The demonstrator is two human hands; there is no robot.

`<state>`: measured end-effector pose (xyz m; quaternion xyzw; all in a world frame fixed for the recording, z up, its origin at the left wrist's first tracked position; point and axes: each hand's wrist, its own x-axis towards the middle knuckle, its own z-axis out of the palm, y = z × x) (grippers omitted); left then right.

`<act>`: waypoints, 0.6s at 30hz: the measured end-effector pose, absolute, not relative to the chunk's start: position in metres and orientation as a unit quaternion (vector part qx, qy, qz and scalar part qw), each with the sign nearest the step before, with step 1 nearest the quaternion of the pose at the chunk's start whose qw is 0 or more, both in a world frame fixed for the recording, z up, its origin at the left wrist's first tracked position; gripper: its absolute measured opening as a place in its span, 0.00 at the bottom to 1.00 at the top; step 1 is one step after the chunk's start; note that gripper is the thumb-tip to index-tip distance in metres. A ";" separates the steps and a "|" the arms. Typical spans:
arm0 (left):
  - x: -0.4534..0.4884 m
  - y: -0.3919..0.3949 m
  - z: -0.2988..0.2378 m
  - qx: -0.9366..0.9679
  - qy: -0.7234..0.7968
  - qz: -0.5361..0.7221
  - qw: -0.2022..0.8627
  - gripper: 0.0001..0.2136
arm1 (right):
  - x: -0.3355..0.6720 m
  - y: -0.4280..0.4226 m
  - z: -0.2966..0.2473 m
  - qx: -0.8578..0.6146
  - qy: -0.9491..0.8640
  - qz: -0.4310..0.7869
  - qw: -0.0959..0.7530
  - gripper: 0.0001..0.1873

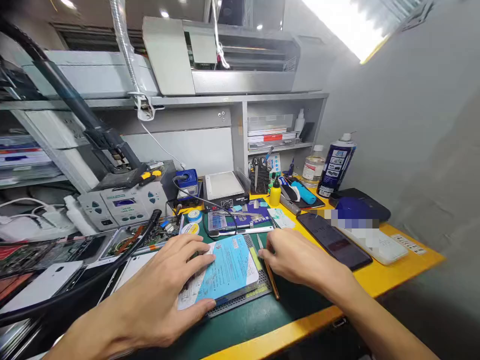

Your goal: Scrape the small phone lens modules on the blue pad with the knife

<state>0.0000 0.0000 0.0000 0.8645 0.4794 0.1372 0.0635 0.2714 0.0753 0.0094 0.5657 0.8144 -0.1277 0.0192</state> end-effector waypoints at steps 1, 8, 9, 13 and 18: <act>0.001 0.000 0.000 0.863 0.481 0.139 0.065 0.25 | 0.268 0.074 0.007 0.568 0.813 -0.127 0.019 0.13; 0.006 0.001 -0.002 0.861 0.482 0.147 0.068 0.25 | 0.257 0.072 -0.003 0.585 0.800 -0.134 0.008 0.12; 0.006 0.001 -0.003 0.862 0.481 0.148 0.067 0.25 | 0.257 0.073 -0.003 0.587 0.798 -0.137 0.005 0.12; 0.008 0.001 -0.003 0.860 0.481 0.155 0.066 0.23 | 0.258 0.079 -0.006 0.574 0.800 -0.174 -0.022 0.11; 0.009 -0.001 -0.002 0.858 0.483 0.157 0.071 0.23 | 0.271 0.091 -0.001 0.543 0.763 -0.334 -0.108 0.10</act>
